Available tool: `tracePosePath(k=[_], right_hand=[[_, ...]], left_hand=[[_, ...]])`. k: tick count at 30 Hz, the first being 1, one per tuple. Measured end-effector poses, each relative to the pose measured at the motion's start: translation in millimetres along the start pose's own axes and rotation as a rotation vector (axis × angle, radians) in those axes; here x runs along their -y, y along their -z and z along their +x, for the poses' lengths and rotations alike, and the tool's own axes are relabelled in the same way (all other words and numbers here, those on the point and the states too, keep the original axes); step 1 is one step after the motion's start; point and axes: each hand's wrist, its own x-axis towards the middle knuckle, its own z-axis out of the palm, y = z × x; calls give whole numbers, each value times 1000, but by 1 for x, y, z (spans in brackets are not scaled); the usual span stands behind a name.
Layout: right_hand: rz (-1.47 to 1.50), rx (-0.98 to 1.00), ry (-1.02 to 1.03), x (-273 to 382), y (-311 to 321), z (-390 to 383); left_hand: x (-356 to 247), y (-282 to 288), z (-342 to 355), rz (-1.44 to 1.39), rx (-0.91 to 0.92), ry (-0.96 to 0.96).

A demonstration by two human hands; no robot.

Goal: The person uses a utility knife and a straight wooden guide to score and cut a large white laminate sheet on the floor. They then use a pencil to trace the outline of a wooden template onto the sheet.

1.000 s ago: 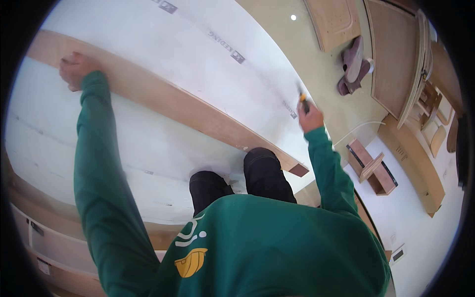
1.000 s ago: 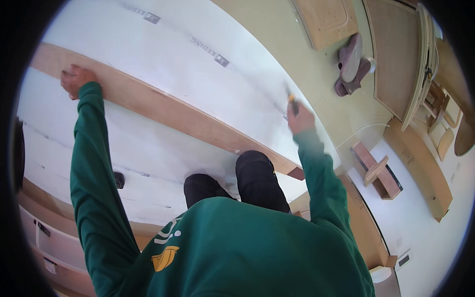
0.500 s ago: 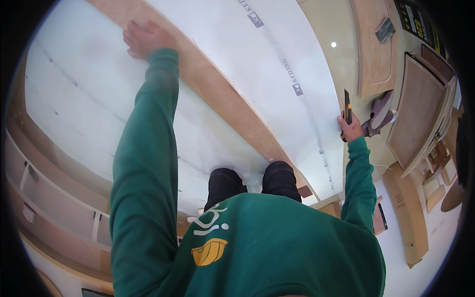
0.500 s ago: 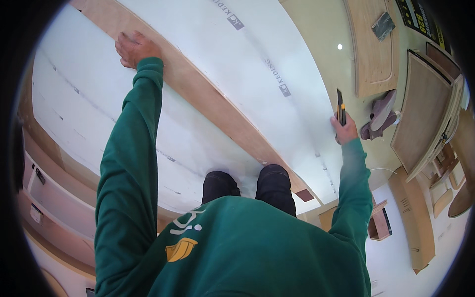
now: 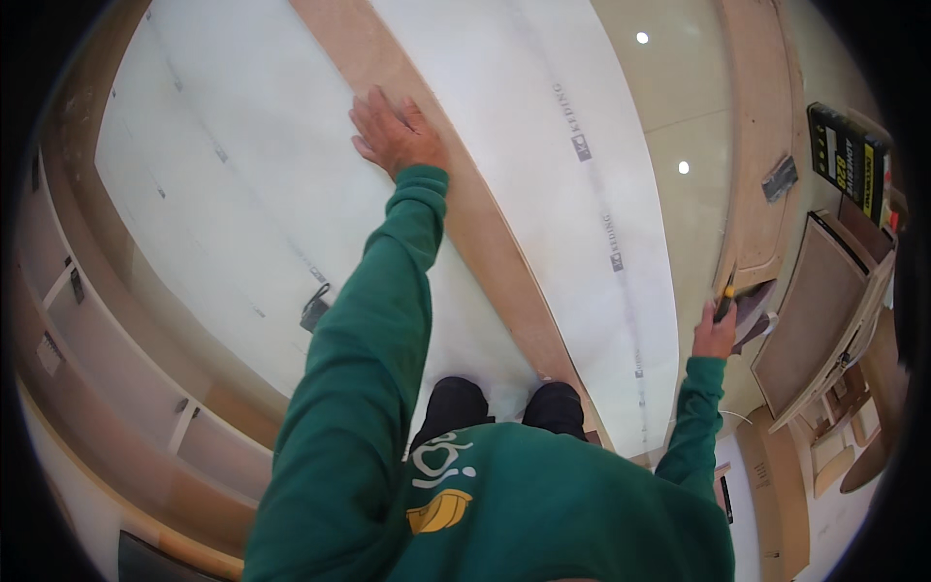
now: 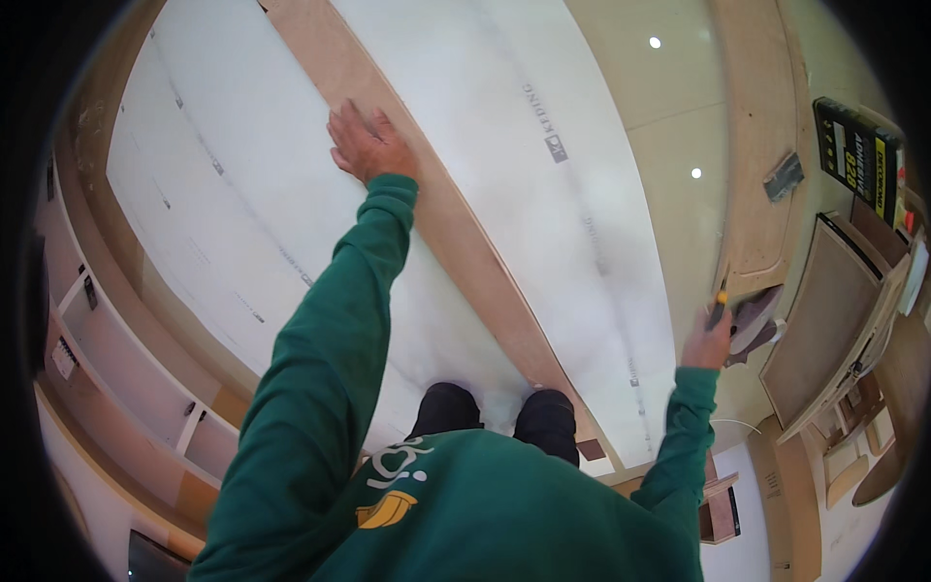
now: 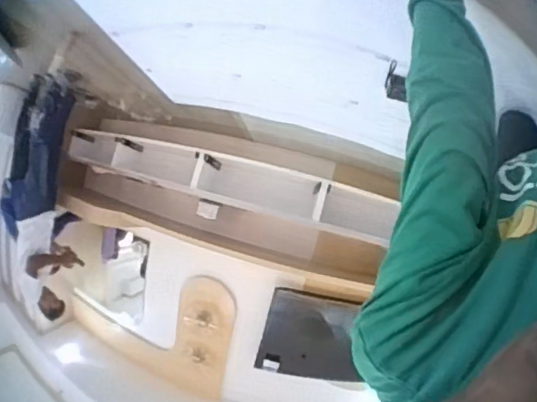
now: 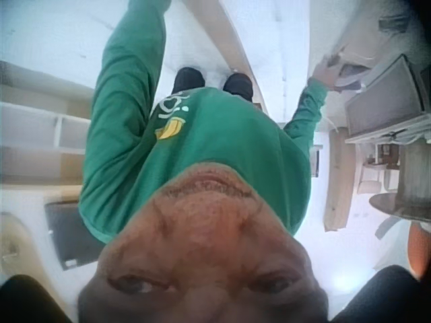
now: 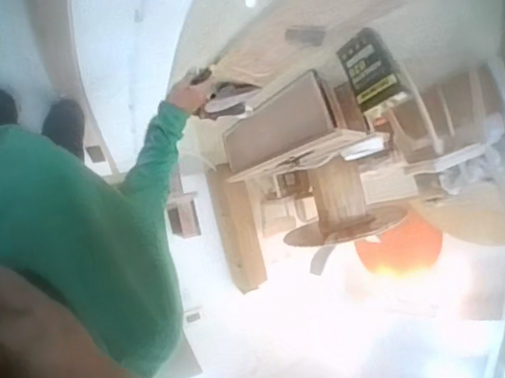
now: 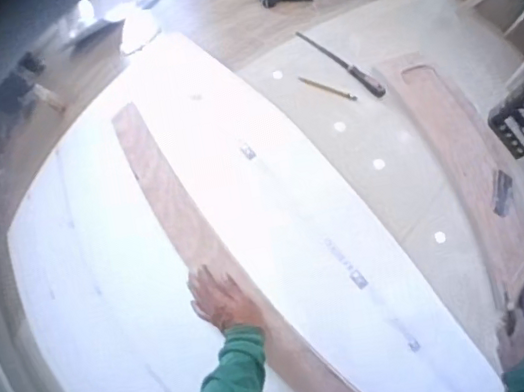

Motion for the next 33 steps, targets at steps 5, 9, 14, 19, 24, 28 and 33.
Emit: tracePosePath(k=[5, 9, 14, 19, 24, 28, 33], right_hand=[[434, 295, 150, 217, -94, 20], [408, 313, 538, 363, -145, 43], [259, 310, 525, 473, -157, 65], [101, 416, 502, 506, -150, 72], [94, 438, 535, 508, -149, 78], [61, 434, 574, 507, -149, 82], [11, 424, 565, 513, -146, 82]], left_hand=[[1, -1, 0, -38, 73, 69], [2, 0, 1, -72, 88, 54], [0, 5, 1, -24, 89, 64], [0, 5, 3, -18, 102, 72], [0, 4, 3, -25, 88, 59], [0, 3, 1, -62, 88, 71], [1, 4, 2, -30, 80, 41]])
